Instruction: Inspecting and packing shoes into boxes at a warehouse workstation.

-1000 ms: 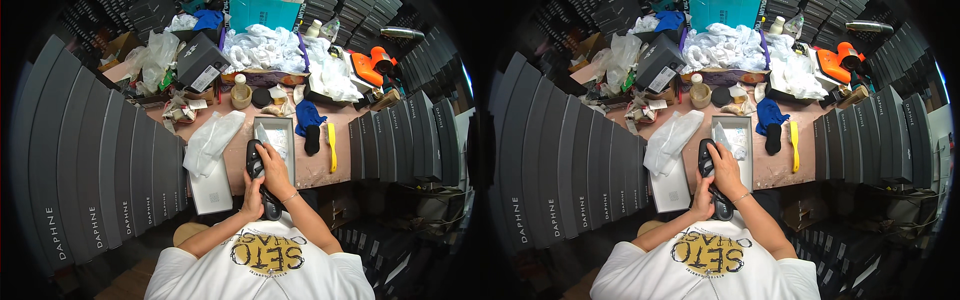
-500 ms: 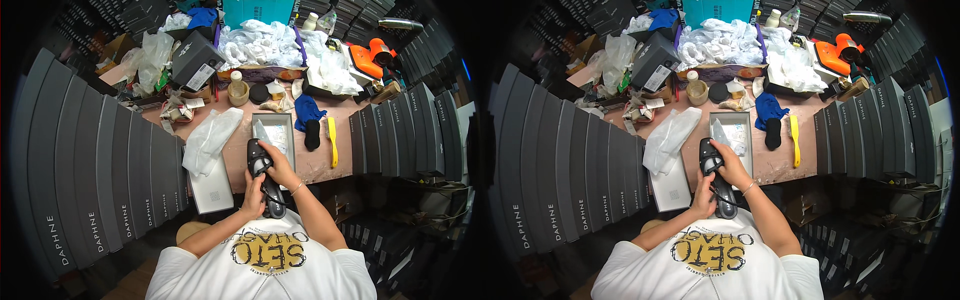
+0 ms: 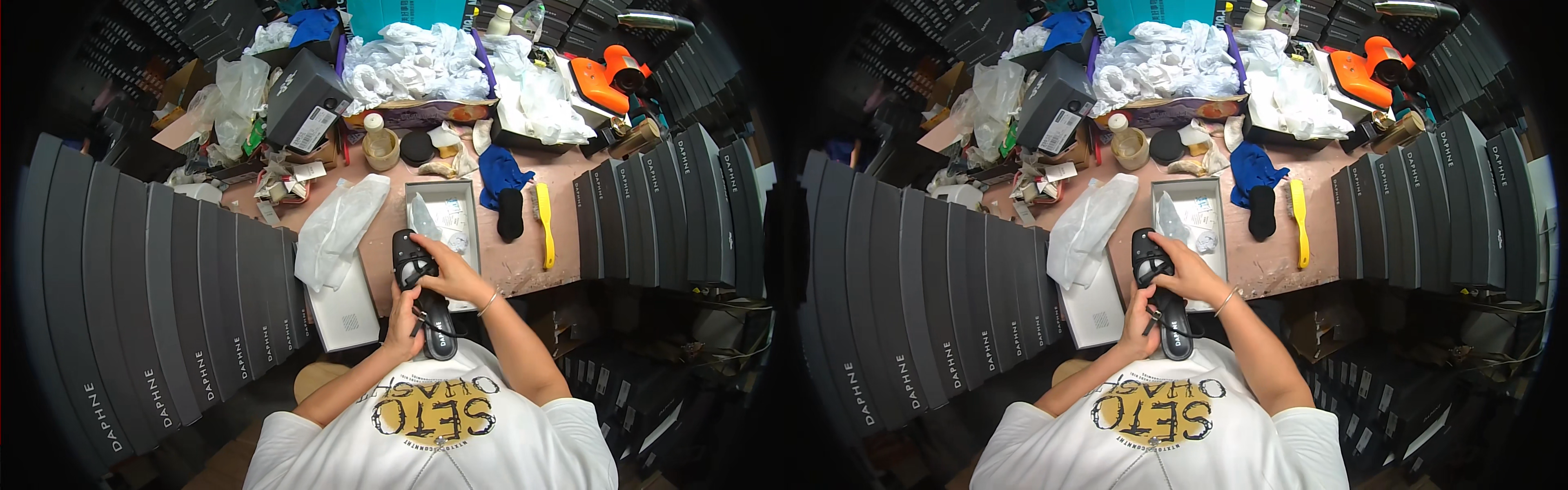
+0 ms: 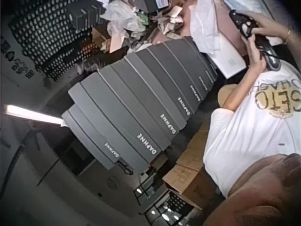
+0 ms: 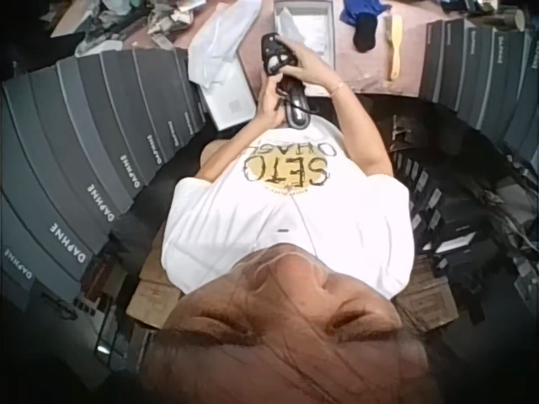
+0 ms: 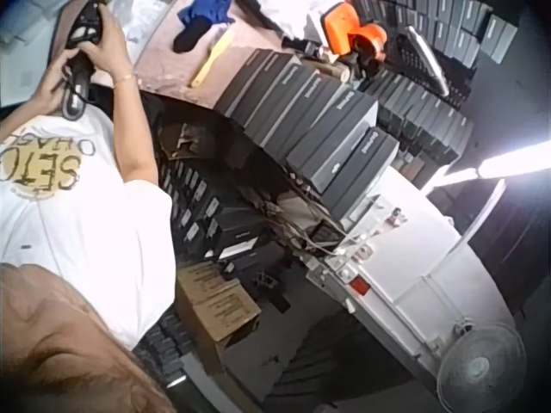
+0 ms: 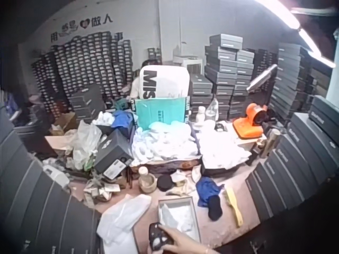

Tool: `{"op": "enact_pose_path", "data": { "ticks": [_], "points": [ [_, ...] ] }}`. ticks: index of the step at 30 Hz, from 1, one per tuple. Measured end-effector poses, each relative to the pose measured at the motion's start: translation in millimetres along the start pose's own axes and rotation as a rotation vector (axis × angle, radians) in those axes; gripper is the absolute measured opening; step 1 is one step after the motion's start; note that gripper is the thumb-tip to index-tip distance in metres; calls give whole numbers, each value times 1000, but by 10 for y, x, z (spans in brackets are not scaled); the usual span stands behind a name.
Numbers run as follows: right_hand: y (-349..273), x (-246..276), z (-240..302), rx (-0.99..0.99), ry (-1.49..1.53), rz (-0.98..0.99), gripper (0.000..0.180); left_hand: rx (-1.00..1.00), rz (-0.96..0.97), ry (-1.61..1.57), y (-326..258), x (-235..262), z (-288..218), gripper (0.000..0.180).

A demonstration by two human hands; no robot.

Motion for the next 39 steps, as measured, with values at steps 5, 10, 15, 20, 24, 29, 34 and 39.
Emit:
{"op": "enact_pose_path", "data": {
  "ticks": [5,10,15,20,24,29,34,39],
  "points": [
    [398,479,-543,-112,-557,35,47,98,-86,21,12,196,-54,36],
    [457,-98,-1355,109,-1384,167,17,263,-87,-70,-20,253,-25,37],
    [266,192,-523,-40,-321,-78,19,286,-137,-215,43,417,-14,42],
    [-302,-97,248,-8,107,-64,36,183,-56,-157,90,205,36,40],
    [-545,-187,454,70,20,77,38,81,-40,-84,180,330,65,38],
    [-515,-121,506,174,-304,-92,30,-22,59,-32,55,55,-98,33],
    [-471,-151,474,188,-450,-348,20,-69,92,59,24,14,-152,36],
    [-463,-193,475,97,-598,-185,15,-41,113,10,4,25,-125,41]
  ]
}}
Point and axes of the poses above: each hand's wrist, its own y-axis towards the middle knuckle, its own x-axis out of the back of the hand, z = x × y, the point moved 7 cm from there along y, towards the middle knuckle, and after that the axes turned 6 degrees about -x, right-handed, at the moved point
